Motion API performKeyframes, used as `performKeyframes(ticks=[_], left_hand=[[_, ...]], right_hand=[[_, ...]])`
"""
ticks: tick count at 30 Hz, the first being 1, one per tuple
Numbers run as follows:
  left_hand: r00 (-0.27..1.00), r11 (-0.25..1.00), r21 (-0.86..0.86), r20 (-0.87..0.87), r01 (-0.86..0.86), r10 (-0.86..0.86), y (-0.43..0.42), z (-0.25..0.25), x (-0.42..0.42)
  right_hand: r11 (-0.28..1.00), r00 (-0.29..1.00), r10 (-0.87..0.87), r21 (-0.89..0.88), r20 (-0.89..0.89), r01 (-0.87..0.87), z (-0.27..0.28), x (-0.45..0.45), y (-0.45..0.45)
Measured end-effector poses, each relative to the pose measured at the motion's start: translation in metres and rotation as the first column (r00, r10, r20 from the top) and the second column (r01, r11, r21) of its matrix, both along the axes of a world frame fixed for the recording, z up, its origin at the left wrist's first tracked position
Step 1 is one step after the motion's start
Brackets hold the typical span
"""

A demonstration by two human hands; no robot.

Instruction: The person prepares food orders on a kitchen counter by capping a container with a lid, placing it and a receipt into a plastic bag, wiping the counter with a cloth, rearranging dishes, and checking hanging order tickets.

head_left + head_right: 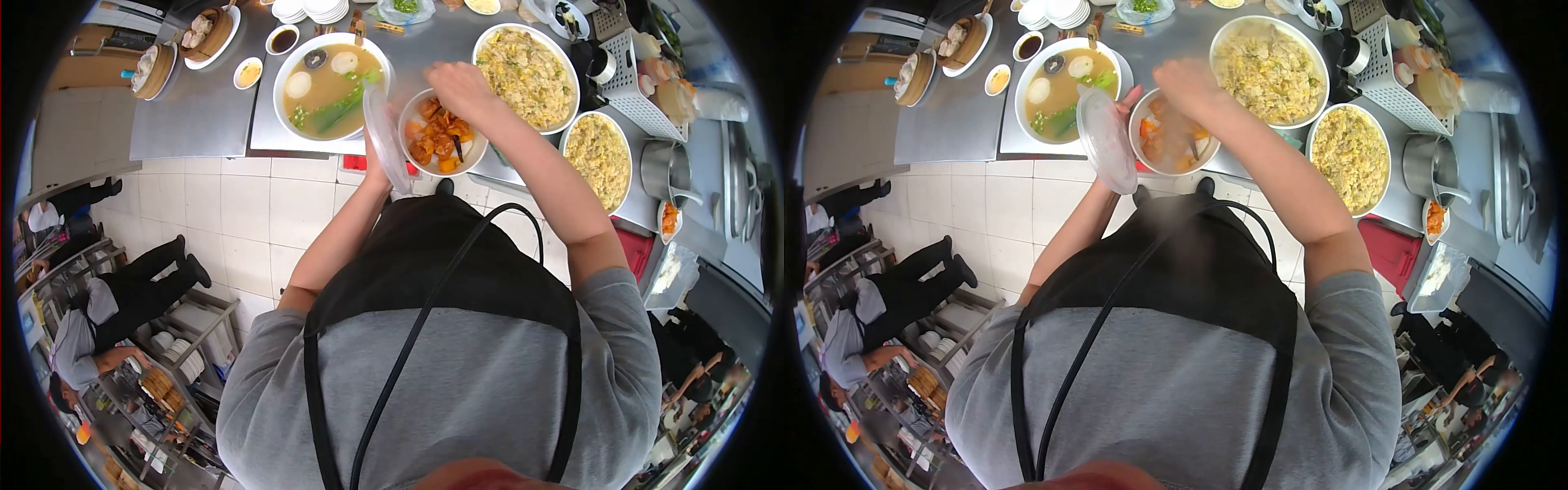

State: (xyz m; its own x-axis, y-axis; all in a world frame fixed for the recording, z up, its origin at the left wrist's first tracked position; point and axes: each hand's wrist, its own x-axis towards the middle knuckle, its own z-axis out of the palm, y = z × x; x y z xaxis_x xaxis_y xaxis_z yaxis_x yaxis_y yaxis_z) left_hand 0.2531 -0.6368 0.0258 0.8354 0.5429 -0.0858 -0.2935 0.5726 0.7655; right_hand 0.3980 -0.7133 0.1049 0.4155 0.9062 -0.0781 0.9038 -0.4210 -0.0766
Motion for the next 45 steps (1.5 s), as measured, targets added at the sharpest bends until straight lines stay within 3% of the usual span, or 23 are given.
performKeyframes(ticks=[3, 11, 13, 14, 16, 18, 20, 22, 24, 25, 27, 28, 30, 33, 37, 40, 42, 43, 45], left_hand=[[0.999, 0.994, 0.105, 0.008, 0.031, -0.032, 0.001, 0.000, -0.001], [1.000, 0.993, 0.113, -0.017, -0.022, 0.024, -0.003, 0.018, 0.002], [1.000, 0.992, 0.124, 0.013, -0.022, 0.021, -0.004, 0.021, 0.002], [0.999, 0.990, 0.137, 0.026, -0.022, 0.019, -0.003, 0.020, 0.002], [0.999, 0.984, 0.176, 0.041, 0.000, -0.007, -0.001, 0.018, -0.001], [0.999, 0.979, 0.204, 0.040, 0.027, -0.036, 0.001, 0.011, -0.003], [0.999, 0.992, 0.113, 0.016, 0.047, -0.049, 0.002, 0.004, -0.004], [0.998, 0.993, 0.097, -0.007, 0.062, -0.062, 0.003, 0.002, -0.005], [0.997, 0.991, 0.112, -0.022, 0.074, -0.072, 0.004, 0.002, -0.006], [0.999, 0.992, 0.117, -0.018, 0.047, -0.046, 0.003, 0.003, -0.006], [1.000, 0.992, 0.123, -0.017, 0.027, -0.025, 0.004, 0.006, -0.006], [0.998, 0.991, 0.118, -0.018, 0.066, -0.065, 0.004, 0.008, -0.007], [0.994, 0.987, 0.113, -0.023, 0.110, -0.109, 0.003, 0.013, -0.006], [0.990, 0.980, 0.142, -0.010, 0.142, -0.142, 0.002, 0.019, -0.002], [0.990, 0.984, 0.131, 0.047, 0.123, -0.130, -0.003, 0.034, -0.003], [0.989, 0.983, 0.122, 0.047, 0.134, -0.140, -0.006, 0.040, -0.004], [0.988, 0.983, 0.115, 0.054, 0.140, -0.147, -0.004, 0.039, -0.004], [0.989, 0.985, 0.106, 0.038, 0.138, -0.142, -0.003, 0.036, -0.003], [0.990, 0.986, 0.096, 0.024, 0.140, -0.142, -0.002, 0.035, -0.002]], right_hand=[[0.999, 1.000, -0.007, -0.046, 0.002, 0.007, 0.002, -0.001, 0.000], [0.993, 0.990, -0.100, -0.066, -0.104, 0.093, 0.008, 0.008, -0.013], [0.983, 0.965, -0.129, 0.102, -0.227, 0.155, 0.015, 0.011, -0.020], [0.982, 0.965, -0.132, 0.103, -0.227, 0.159, 0.020, 0.012, -0.025], [0.875, 0.910, -0.189, 0.358, -0.369, 0.326, 0.033, 0.014, -0.042], [0.846, 0.903, -0.217, 0.389, -0.371, 0.363, 0.039, 0.017, -0.066], [0.816, 0.894, -0.247, 0.418, -0.373, 0.400, 0.042, 0.014, -0.094], [0.837, 0.801, -0.379, 0.197, -0.464, 0.510, 0.042, -0.002, -0.123], [0.837, 0.760, -0.519, -0.056, -0.391, 0.544, 0.023, -0.022, -0.142], [0.835, 0.757, -0.523, -0.057, -0.393, 0.547, 0.008, -0.033, -0.147], [0.773, 0.788, -0.595, 0.154, -0.160, 0.615, -0.024, -0.053, -0.152], [0.770, 0.784, -0.599, 0.153, -0.162, 0.619, -0.037, -0.055, -0.154], [0.692, 0.768, -0.601, 0.337, -0.221, 0.639, -0.057, -0.052, -0.155], [0.613, 0.737, -0.590, 0.413, -0.328, 0.674, -0.069, -0.053, -0.161], [0.603, 0.755, -0.578, 0.462, -0.309, 0.650, -0.077, -0.052, -0.170], [0.548, 0.717, -0.551, 0.464, -0.426, 0.696, -0.078, -0.051, -0.178], [0.539, 0.621, -0.522, 0.338, -0.585, 0.772, -0.077, -0.048, -0.186], [0.534, 0.618, -0.526, 0.339, -0.584, 0.775, -0.072, -0.048, -0.190], [0.386, 0.297, -0.378, 0.142, -0.877, 0.911, -0.047, -0.049, -0.197]])
